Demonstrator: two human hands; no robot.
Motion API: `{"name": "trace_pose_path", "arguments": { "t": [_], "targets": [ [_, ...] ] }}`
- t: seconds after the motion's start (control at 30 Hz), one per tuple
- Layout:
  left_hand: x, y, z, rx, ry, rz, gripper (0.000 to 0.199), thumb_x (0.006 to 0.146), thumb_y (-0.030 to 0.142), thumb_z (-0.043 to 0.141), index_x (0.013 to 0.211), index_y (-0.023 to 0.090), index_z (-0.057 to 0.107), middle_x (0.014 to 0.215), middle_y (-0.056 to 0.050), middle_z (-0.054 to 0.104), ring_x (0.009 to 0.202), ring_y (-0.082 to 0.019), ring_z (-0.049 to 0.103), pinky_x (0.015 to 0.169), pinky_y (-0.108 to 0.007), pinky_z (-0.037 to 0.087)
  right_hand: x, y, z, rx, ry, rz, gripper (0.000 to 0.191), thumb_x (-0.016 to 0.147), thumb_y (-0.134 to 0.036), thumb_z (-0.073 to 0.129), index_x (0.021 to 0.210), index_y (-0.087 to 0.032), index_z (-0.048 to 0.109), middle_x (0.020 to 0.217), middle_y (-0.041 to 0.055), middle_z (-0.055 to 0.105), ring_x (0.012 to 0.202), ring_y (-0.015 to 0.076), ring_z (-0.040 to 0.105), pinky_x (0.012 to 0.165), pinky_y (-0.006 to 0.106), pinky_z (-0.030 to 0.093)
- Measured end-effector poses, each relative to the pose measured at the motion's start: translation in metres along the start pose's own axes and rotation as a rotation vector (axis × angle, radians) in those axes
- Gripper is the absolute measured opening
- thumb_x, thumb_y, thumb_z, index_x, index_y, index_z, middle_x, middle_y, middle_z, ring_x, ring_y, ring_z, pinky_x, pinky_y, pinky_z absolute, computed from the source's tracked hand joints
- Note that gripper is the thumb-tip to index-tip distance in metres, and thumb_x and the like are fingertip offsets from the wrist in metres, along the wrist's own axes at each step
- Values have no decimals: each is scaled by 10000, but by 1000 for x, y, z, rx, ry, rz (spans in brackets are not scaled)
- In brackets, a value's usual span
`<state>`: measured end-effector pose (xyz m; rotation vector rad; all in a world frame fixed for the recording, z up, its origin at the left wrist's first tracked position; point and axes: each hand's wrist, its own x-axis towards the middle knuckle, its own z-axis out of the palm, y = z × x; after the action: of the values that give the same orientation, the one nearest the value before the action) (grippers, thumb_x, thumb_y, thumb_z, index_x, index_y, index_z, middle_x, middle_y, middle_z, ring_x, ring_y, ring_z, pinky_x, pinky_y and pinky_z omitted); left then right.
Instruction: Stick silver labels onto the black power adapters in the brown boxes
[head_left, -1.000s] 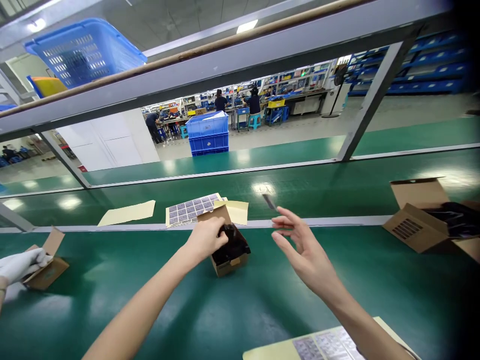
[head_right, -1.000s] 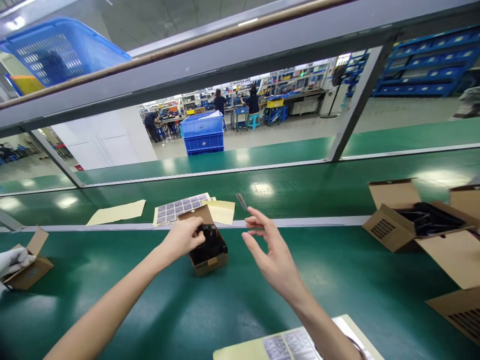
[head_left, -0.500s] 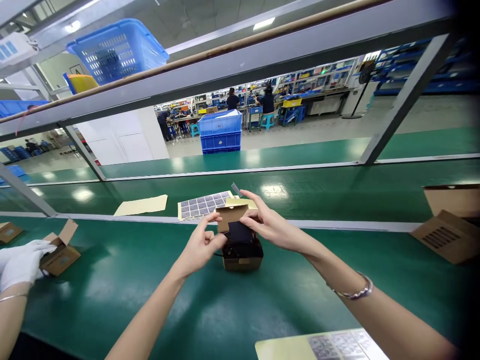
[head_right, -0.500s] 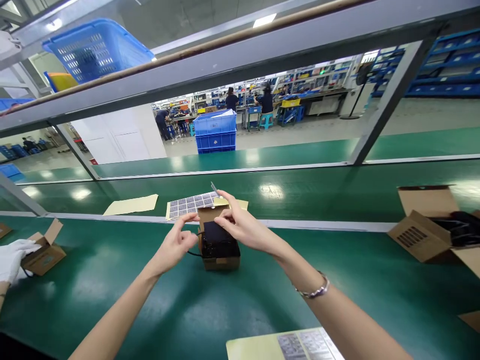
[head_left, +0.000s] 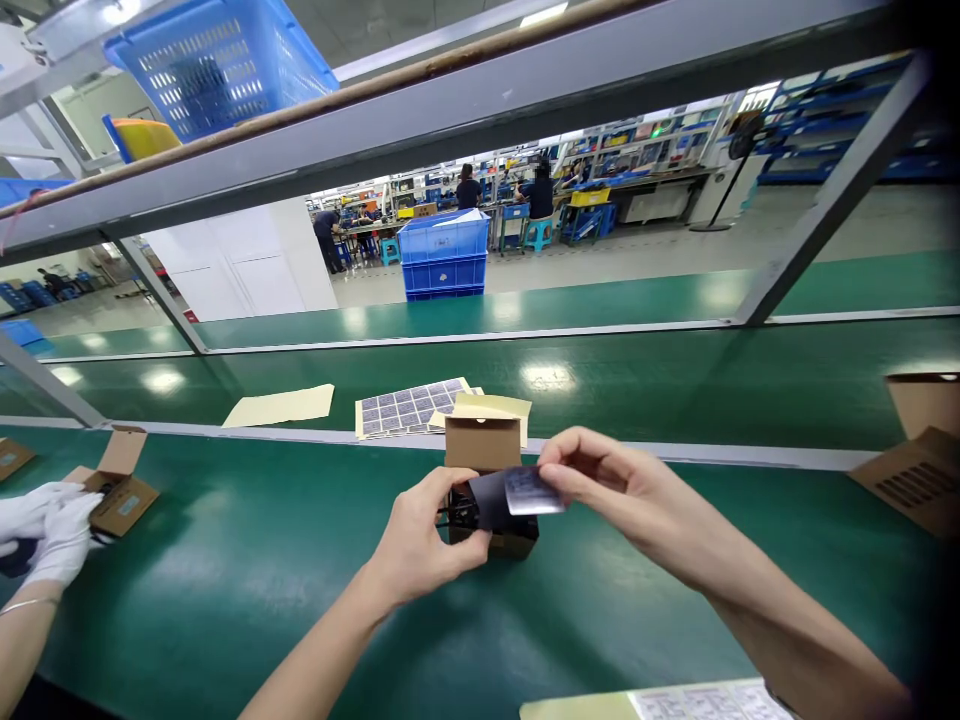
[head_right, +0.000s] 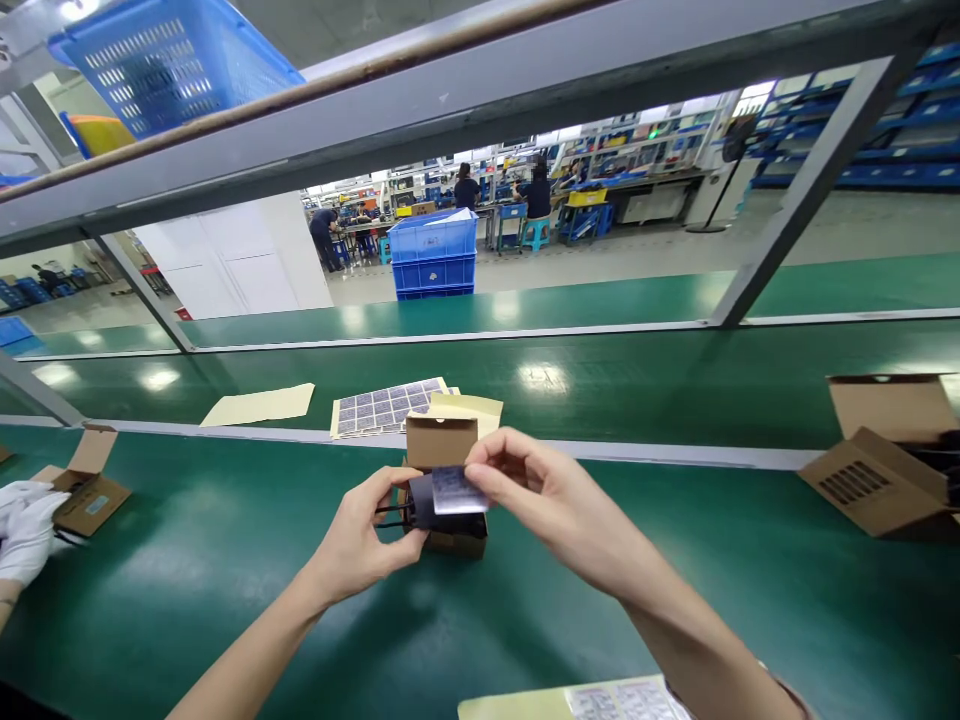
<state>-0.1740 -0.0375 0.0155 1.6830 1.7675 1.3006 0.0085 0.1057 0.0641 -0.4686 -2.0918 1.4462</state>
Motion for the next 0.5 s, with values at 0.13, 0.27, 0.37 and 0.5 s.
{"name": "trace_pose_path", "arguments": {
  "t": [0.13, 0.27, 0.37, 0.5],
  "targets": [
    [-4, -2, 5, -8, 9, 29, 473, 722, 150, 681, 1182, 230, 609, 1040, -9, 675, 856, -147, 632, 713, -216, 534, -9, 4, 14, 104, -109, 156, 313, 925, -509, 597, 851, -205, 596, 787, -4, 586, 699, 131, 561, 633, 254, 475],
    [-6, -7, 7, 3, 19, 58, 499, 691, 125, 669, 1177, 223, 615, 998, -1, 675, 793, -132, 608, 654, -202, 503, -10, 11, 21, 89, -133, 203, 325, 924, -523, 592, 857, -205, 588, 798, -4, 584, 717, 136, 553, 653, 264, 463],
    [-7, -9, 7, -6, 15, 62, 511, 688, 117, 668, 1183, 230, 615, 999, 7, 673, 776, -121, 597, 650, -195, 494, -9, 11, 21, 69, -139, 210, 336, 922, -533, 586, 848, -205, 590, 791, -2, 585, 717, 140, 548, 646, 267, 453],
    [-8, -10, 6, -38, 3, 53, 512, 697, 122, 669, 1193, 232, 608, 1009, 9, 670, 778, -115, 596, 650, -186, 495, -6, 10, 20, 68, -148, 220, 328, 919, -526, 592, 855, -204, 595, 799, 4, 602, 722, 145, 568, 650, 269, 469]
  ]
}}
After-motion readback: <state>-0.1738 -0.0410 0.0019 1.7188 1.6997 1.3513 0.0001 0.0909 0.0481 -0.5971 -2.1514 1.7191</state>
